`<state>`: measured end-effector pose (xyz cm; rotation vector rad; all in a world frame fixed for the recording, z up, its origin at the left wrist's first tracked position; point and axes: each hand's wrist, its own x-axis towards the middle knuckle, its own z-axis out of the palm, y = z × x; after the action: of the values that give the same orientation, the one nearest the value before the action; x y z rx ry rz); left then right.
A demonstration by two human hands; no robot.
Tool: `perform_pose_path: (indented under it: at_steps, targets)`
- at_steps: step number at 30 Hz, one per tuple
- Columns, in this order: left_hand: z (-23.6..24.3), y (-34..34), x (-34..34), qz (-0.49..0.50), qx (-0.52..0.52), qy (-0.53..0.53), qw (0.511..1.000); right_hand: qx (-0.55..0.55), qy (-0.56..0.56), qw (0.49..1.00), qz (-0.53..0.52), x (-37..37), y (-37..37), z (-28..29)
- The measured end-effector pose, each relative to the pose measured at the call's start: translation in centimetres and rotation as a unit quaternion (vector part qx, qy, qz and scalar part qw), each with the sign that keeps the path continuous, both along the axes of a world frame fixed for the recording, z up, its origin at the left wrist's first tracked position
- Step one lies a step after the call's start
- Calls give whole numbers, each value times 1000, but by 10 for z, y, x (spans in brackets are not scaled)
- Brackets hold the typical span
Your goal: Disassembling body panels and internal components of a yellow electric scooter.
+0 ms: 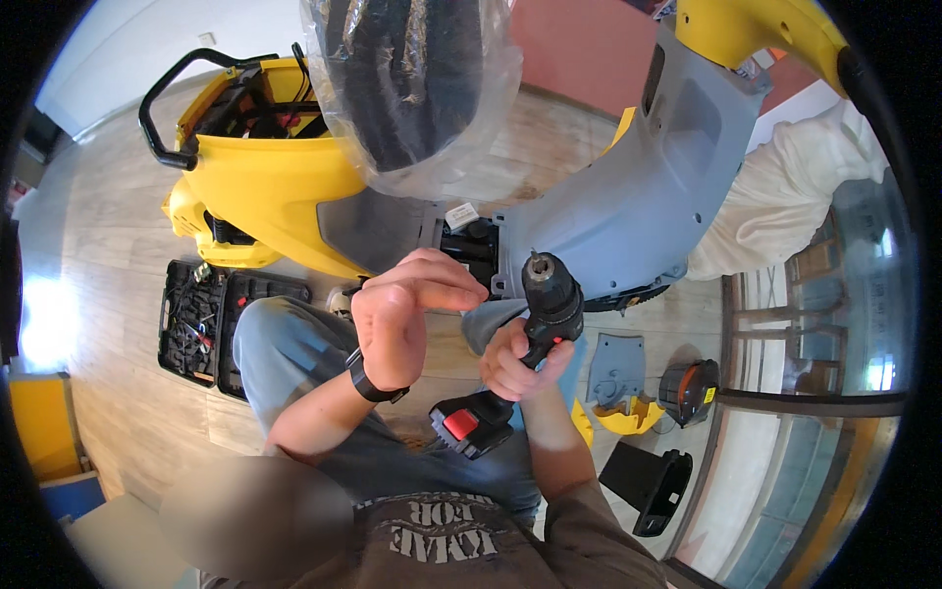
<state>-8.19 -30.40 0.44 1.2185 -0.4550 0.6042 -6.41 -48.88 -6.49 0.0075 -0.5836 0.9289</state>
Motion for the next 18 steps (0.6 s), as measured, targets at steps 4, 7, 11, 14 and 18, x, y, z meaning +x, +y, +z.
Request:
perform_pose_path:
  at_steps: [4,7,11,14,18]
  targets:
    - [8,12,1,85,137,-69,985,-13,2,1000,-5,-1,-4,2]
    - [13,16,-1,108,159,-78,978,-27,8,999,-17,-1,-10,2]
    - [11,19,-4,110,179,-60,976,-74,20,996,-43,3,-22,0]
    - [0,23,-1,91,162,-64,980,-169,52,979,-100,5,-31,5]
    - [-16,23,3,70,182,57,979,-358,153,908,-155,7,-31,27]
